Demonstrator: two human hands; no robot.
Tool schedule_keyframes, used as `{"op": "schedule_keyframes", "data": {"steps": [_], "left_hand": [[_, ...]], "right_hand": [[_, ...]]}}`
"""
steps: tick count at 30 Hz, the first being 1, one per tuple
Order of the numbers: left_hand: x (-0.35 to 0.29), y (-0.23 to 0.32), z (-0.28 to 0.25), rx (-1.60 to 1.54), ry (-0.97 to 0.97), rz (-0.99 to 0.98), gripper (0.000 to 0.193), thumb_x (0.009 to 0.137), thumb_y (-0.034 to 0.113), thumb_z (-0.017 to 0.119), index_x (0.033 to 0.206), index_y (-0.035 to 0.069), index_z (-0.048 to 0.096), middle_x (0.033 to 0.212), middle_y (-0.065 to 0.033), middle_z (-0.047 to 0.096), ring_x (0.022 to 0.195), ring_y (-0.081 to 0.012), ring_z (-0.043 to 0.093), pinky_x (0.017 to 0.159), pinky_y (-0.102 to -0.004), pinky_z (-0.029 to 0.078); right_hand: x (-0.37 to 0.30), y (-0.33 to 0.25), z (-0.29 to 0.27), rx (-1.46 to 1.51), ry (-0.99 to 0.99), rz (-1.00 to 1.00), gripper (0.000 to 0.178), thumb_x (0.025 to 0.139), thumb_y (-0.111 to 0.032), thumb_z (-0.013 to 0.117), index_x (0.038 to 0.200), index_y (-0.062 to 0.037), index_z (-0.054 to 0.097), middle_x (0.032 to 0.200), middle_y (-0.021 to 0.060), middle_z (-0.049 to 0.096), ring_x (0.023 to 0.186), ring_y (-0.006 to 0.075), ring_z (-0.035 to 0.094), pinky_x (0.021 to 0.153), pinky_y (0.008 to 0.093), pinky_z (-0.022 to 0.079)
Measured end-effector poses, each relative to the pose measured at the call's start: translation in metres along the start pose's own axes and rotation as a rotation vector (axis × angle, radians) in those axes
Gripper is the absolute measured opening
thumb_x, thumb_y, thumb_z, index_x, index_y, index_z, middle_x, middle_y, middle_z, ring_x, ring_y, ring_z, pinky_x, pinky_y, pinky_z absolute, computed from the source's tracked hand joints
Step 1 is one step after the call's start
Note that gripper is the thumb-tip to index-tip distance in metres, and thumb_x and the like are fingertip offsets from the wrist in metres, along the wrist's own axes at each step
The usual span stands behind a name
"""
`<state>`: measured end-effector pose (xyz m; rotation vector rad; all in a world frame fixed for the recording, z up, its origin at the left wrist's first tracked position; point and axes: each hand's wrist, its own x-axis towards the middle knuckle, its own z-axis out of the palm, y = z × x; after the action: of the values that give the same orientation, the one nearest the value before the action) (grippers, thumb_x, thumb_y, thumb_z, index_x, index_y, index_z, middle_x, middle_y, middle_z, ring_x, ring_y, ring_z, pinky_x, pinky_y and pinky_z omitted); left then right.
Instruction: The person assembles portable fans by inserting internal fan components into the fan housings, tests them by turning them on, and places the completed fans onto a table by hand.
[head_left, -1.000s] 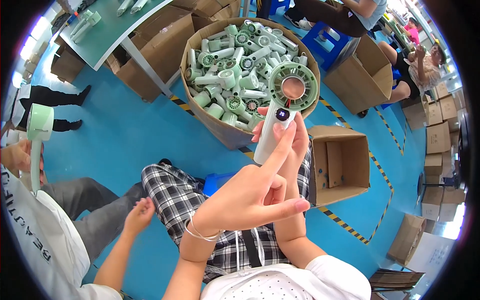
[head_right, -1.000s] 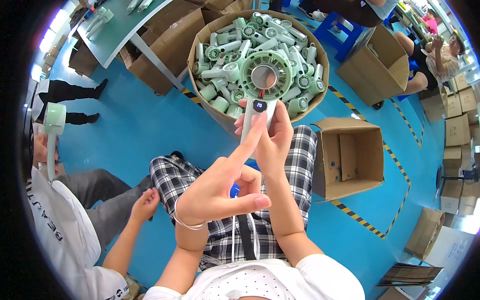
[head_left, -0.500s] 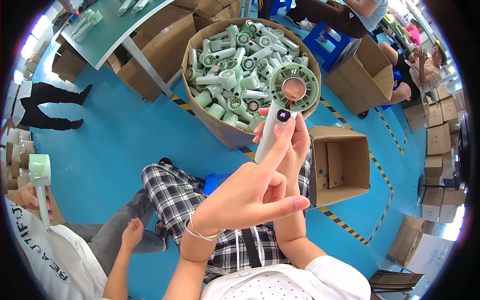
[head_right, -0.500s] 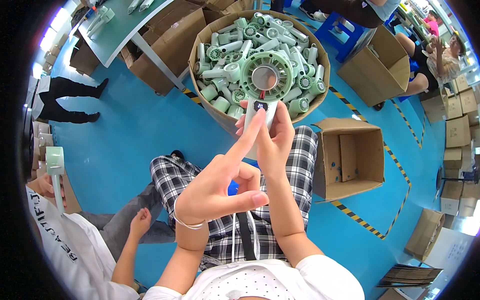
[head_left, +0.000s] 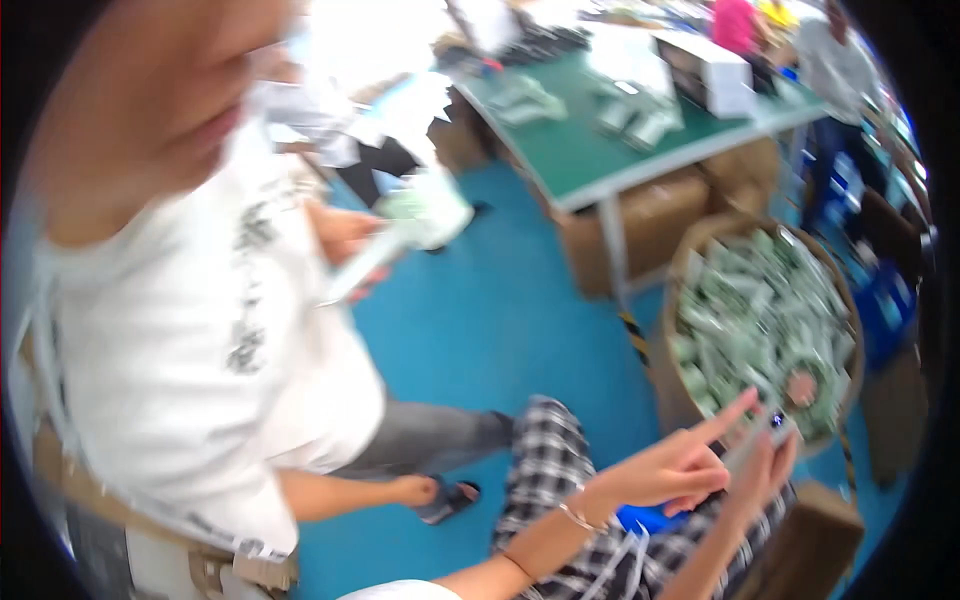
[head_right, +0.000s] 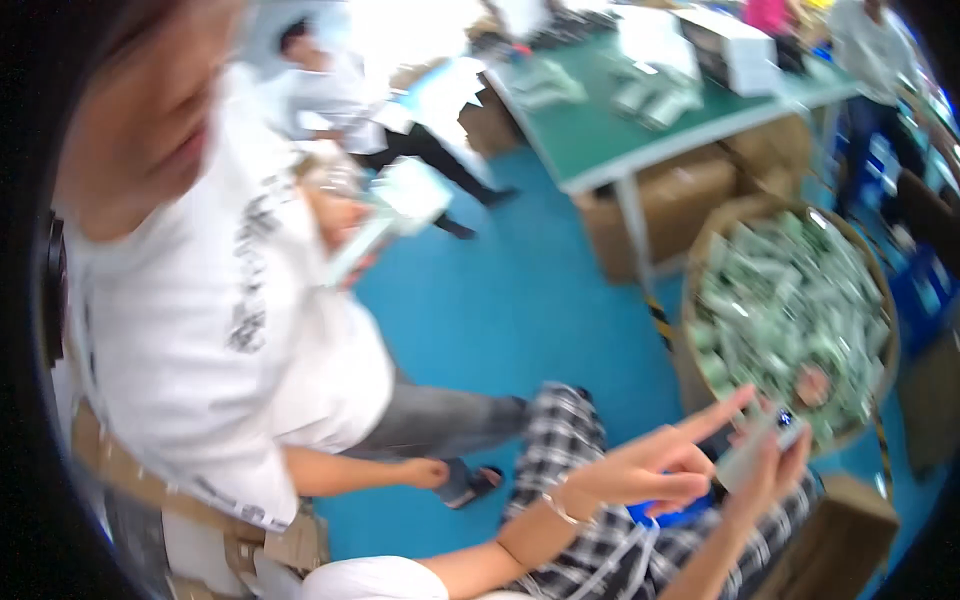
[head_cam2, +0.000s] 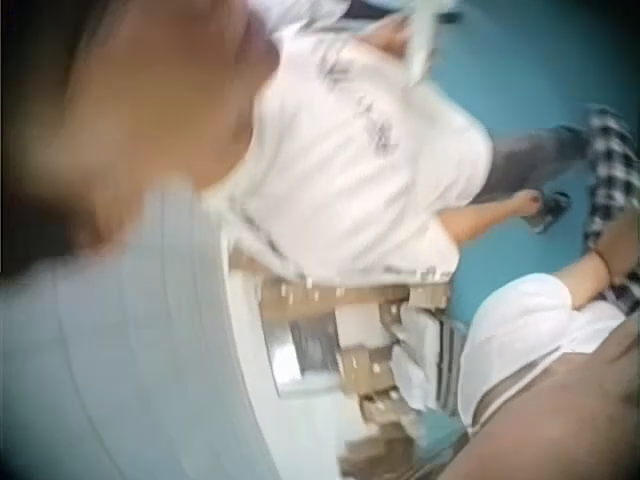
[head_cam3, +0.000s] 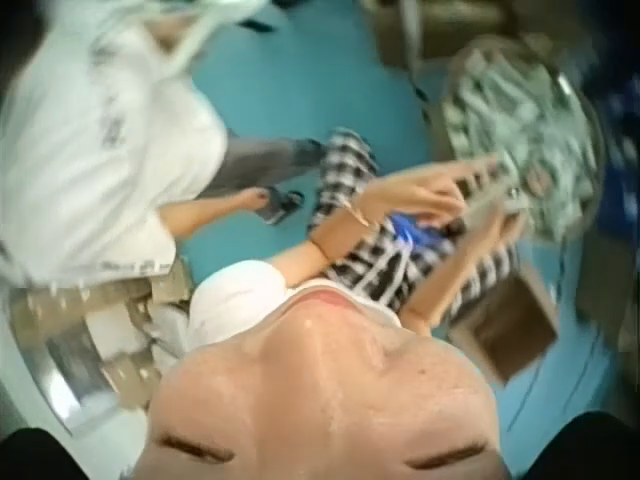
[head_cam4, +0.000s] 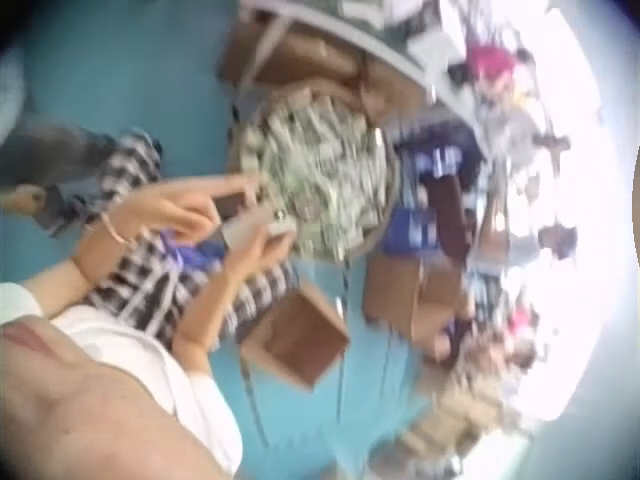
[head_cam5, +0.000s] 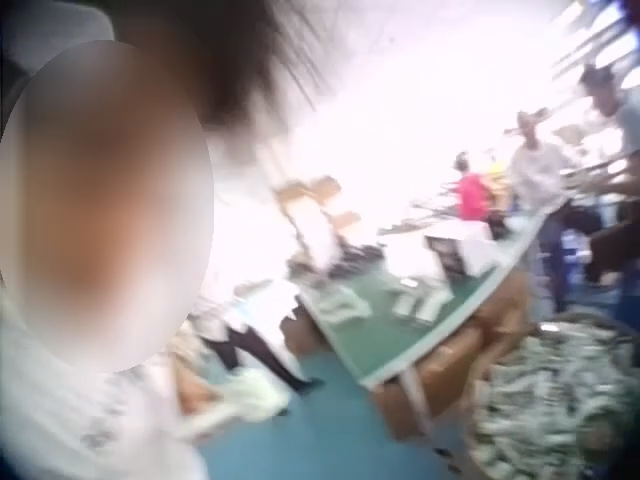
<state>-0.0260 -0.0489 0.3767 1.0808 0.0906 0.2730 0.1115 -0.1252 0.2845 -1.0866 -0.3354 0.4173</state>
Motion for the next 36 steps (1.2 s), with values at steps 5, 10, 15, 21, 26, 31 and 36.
{"op": "schedule_keyframes", "data": {"steps": [5,10,15,21,26,31,36], "left_hand": [[-0.008,-0.038,-0.036,0.15,0.222,0.08,0.077,0.091,0.038,0.05,0.144,0.013,0.001,0.05,-0.0001,0.047,0.038,-0.0069,0.043,0.036,-0.0199,0.034],[0.011,-0.131,-0.098,0.066,0.571,-0.008,0.048,0.093,0.029,0.048,0.133,0.006,0.036,0.061,-0.0038,0.052,0.048,-0.0092,0.049,0.046,-0.0226,0.042],[-0.057,-0.31,-0.176,0.631,0.732,-0.639,0.042,0.083,0.033,0.055,0.117,0.007,0.052,0.088,-0.0139,0.065,0.064,-0.0242,0.062,0.062,-0.0347,0.051],[-0.029,-0.295,-0.152,0.819,0.639,-0.529,0.042,0.082,0.036,0.054,0.112,0.006,0.055,0.104,-0.0211,0.06,0.099,-0.0354,0.057,0.086,-0.0425,0.044],[-0.038,-0.308,-0.144,1.1,0.174,-0.735,0.044,0.082,0.038,0.054,0.114,0.008,0.055,0.111,-0.0185,0.059,0.104,-0.0356,0.054,0.089,-0.0415,0.043],[-0.036,-0.31,-0.146,1.118,0.117,-0.686,0.042,0.082,0.04,0.054,0.108,0.008,0.06,0.107,-0.0186,0.06,0.099,-0.035,0.057,0.087,-0.0418,0.044],[-0.049,-0.318,-0.16,1.114,0.077,-0.675,0.042,0.08,0.041,0.052,0.09,0.004,0.066,0.09,-0.0194,0.064,0.083,-0.036,0.062,0.077,-0.0433,0.048]], "right_hand": [[-0.001,0.01,0.005,0.055,-0.212,-0.024,0.03,0.087,-0.014,0.051,0.11,0.0038,0.045,0.101,0.0153,0.058,0.067,0.0131,0.054,0.054,0.0238,0.046],[0.009,0.006,0.007,0.093,-0.198,-0.009,0.033,0.087,-0.016,0.052,0.113,0.0034,0.044,0.102,0.0164,0.058,0.068,0.0143,0.056,0.055,0.0255,0.048],[0.018,0.029,0.012,0.151,-0.141,0.125,0.036,0.085,-0.015,0.054,0.115,0.0014,0.045,0.098,0.0178,0.06,0.066,0.0178,0.059,0.053,0.028,0.051],[0.026,0.046,-0.013,0.126,-0.097,0.196,0.027,0.086,-0.011,0.049,0.108,0.0037,0.047,0.094,0.0161,0.059,0.063,0.0177,0.059,0.052,0.0287,0.05],[0.032,0.051,-0.019,0.126,-0.077,0.205,0.032,0.086,-0.019,0.053,0.108,0.0026,0.049,0.095,0.0141,0.06,0.065,0.0163,0.058,0.051,0.0285,0.051],[0.032,0.05,-0.007,0.132,-0.124,0.231,0.025,0.087,-0.013,0.05,0.105,0.0028,0.047,0.095,0.015,0.057,0.066,0.0186,0.059,0.055,0.0308,0.052],[0.018,0.084,0.009,0.161,-0.084,0.377,0.035,0.087,-0.017,0.048,0.118,-0.0083,0.036,0.096,0.012,0.057,0.065,0.0256,0.06,0.055,0.0387,0.053]]}}
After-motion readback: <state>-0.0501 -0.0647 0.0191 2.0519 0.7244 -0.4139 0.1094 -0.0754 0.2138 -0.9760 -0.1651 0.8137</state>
